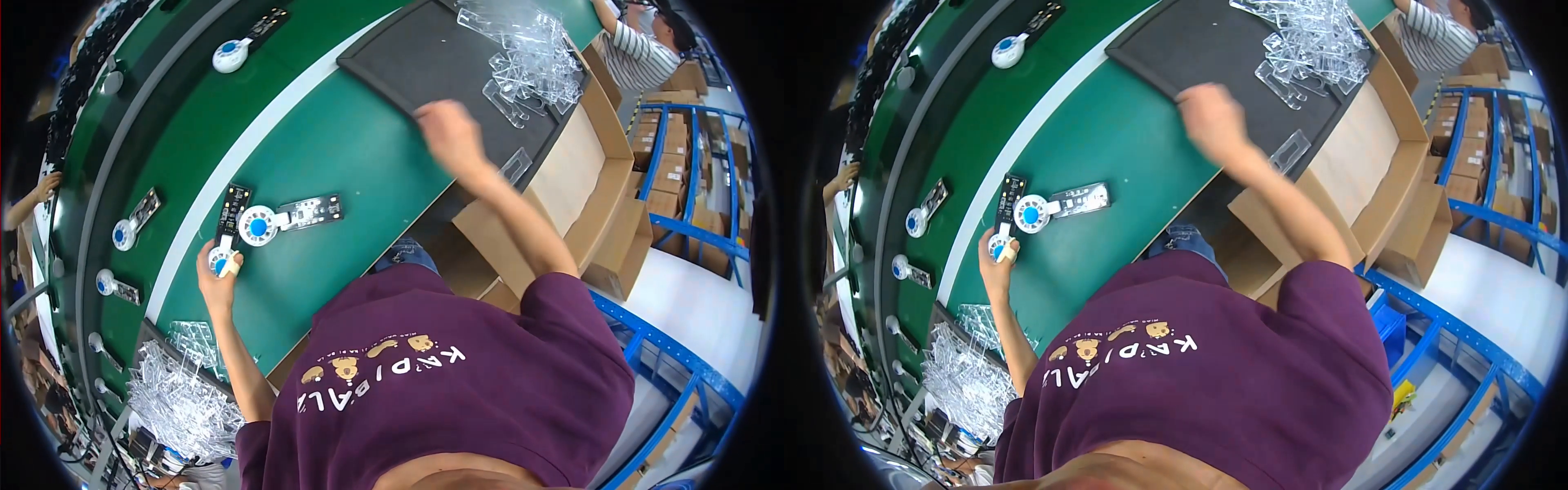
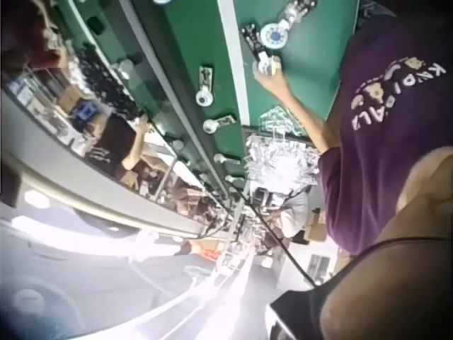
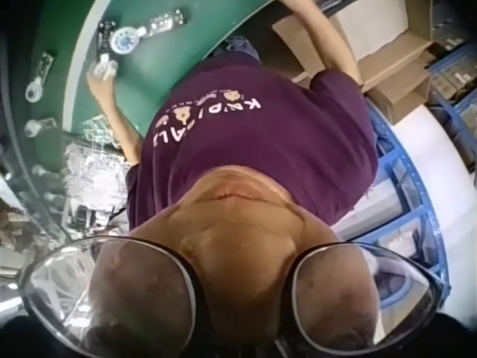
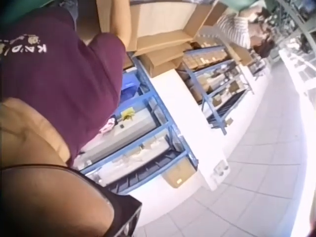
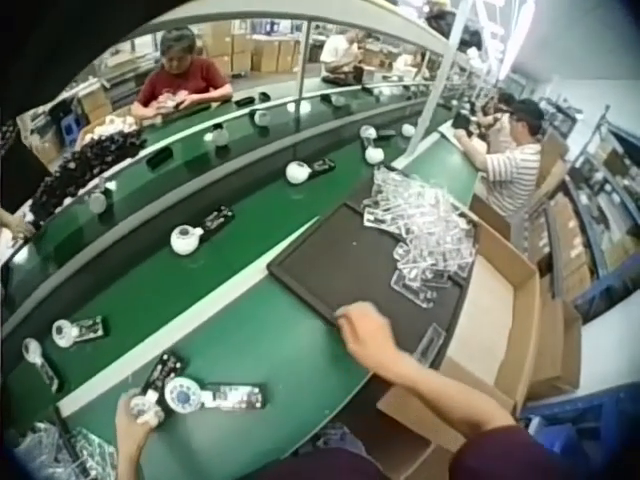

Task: Assembling components of a light fixture or electronic device on a production line.

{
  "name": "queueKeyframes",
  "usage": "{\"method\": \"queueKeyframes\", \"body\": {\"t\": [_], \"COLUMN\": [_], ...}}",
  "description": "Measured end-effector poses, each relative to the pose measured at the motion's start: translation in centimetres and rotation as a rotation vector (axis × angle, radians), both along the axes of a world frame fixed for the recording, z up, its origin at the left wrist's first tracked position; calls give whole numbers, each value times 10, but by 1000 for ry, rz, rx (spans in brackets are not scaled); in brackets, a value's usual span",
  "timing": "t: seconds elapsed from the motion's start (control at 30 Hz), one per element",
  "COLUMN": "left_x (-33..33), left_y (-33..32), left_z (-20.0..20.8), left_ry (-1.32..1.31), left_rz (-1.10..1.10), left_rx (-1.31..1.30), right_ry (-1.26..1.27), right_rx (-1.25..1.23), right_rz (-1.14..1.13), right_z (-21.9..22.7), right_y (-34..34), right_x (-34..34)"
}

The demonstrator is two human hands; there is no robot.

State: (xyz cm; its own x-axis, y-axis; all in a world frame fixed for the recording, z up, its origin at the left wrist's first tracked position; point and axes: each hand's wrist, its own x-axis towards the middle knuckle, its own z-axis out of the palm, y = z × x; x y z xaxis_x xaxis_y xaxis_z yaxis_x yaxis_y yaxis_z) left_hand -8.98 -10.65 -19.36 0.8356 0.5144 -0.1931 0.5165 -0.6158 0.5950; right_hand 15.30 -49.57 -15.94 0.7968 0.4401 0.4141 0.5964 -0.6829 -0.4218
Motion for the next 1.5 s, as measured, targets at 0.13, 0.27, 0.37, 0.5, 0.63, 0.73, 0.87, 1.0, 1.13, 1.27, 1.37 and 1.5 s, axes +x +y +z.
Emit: {"method": "queueKeyframes", "body": {"t": [0.13,0.27,0.37,0.5,0.63,0.73,0.87,1.0,1.13,1.27,1.37,1.5], "left_x": [33,65,66,67,77,85,89,117,144,163,171,178], "left_y": [-11,-11,-8,-25,-50,-38,-13,-10,-24,-45,-64,-86], "left_z": [12,1,-8,-1,-16,-6,-16,-18,3,31,45,66], "left_ry": [-131,-163,84,1,-430,-573,-603,-743,-795,-788,-720,-655], "left_rz": [98,464,466,441,455,592,657,626,569,650,594,528], "left_rx": [-133,-509,-534,-635,-452,-705,-986,-1185,-1195,-1161,-1105,-1124], "right_ry": [63,-211,39,45,867,1071,-237,-194,-15,418,270,57], "right_rx": [-592,-1011,-710,-624,552,579,-590,-853,-855,-174,-108,-36], "right_rz": [-366,-100,-301,-206,-231,-410,13,565,629,299,421,484], "right_z": [11,-70,-40,-38,-39,-50,-9,2,21,18,46,47], "right_y": [-100,-181,-165,-142,-92,-76,-54,-66,-74,-51,42,125], "right_x": [66,81,71,85,101,118,91,99,122,106,49,9]}}
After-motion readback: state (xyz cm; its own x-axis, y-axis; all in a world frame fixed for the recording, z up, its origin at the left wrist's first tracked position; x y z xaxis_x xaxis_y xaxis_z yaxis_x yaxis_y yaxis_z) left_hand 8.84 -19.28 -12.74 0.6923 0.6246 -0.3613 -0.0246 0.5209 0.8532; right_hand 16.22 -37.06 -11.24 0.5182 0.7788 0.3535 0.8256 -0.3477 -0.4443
